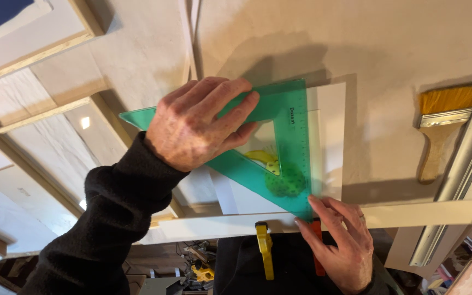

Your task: Using a utility knife and triangle ruler to measure and cut a mat for mounting artwork.

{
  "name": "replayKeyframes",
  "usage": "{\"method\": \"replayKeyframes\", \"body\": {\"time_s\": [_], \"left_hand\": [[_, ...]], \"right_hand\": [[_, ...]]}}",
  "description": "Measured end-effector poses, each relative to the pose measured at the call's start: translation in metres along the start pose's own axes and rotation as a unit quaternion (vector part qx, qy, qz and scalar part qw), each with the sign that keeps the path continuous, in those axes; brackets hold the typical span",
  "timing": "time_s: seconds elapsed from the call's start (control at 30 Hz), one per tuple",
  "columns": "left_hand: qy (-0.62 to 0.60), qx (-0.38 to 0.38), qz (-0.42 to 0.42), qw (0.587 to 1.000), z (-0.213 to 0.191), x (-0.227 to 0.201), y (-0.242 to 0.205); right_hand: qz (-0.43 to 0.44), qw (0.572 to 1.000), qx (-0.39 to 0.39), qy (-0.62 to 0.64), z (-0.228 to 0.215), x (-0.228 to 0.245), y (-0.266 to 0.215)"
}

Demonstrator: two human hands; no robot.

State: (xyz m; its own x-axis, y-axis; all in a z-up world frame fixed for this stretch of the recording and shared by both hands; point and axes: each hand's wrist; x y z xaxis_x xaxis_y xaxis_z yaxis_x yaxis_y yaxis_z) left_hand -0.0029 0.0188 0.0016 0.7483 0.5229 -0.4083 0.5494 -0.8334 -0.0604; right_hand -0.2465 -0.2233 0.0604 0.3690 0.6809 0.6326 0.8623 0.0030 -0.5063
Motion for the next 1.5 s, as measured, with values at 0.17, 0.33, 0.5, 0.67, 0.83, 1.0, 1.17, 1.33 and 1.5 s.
{"method": "replayKeyframes", "body": {"time_s": [0.17, 0.33, 0.5, 0.67, 0.83, 1.0, 1.17, 1.33, 1.5], "left_hand": [[0.009, 0.016, -0.028, 0.999, -0.017, 0.009, -0.035], [-0.013, 0.008, -0.034, 0.999, -0.008, 0.014, -0.05], [-0.035, -0.015, -0.036, 0.999, -0.005, 0.013, -0.043], [-0.045, -0.013, -0.031, 0.998, -0.003, 0.014, -0.043], [-0.046, -0.011, -0.033, 0.998, -0.001, 0.015, -0.043], [-0.043, -0.014, -0.035, 0.998, 0.0, 0.016, -0.043], [-0.034, -0.015, -0.037, 0.999, -0.001, 0.016, -0.042], [-0.03, -0.015, -0.036, 0.999, -0.001, 0.016, -0.043], [-0.037, -0.016, -0.038, 0.998, -0.001, 0.015, -0.042]], "right_hand": [[-0.049, 0.998, 0.042, -0.028, 0.008, 0.023, 0.004], [-0.08, 0.992, 0.07, -0.065, 0.02, 0.025, 0.006], [-0.073, 0.992, 0.064, -0.082, 0.022, 0.019, 0.007], [-0.077, 0.992, 0.061, -0.08, 0.025, 0.02, 0.008], [-0.073, 0.992, 0.059, -0.083, 0.026, 0.019, 0.009], [-0.068, 0.992, 0.057, -0.086, 0.028, 0.017, 0.007], [-0.064, 0.991, 0.067, -0.093, 0.03, 0.012, 0.005], [-0.065, 0.991, 0.067, -0.091, 0.029, 0.014, 0.007], [-0.067, 0.992, 0.065, -0.089, 0.027, 0.017, 0.008]]}}
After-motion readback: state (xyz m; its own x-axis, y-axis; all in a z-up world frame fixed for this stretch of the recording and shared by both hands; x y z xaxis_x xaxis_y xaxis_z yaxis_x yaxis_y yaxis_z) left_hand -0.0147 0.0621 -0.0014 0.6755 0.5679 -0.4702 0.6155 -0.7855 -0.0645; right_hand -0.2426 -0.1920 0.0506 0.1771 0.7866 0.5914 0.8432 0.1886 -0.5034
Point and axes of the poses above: each hand's wrist, its own y-axis towards the middle knuckle, its own z-axis out of the palm, x = y × z, and after that the axes turned 12 degrees about x, right-handed
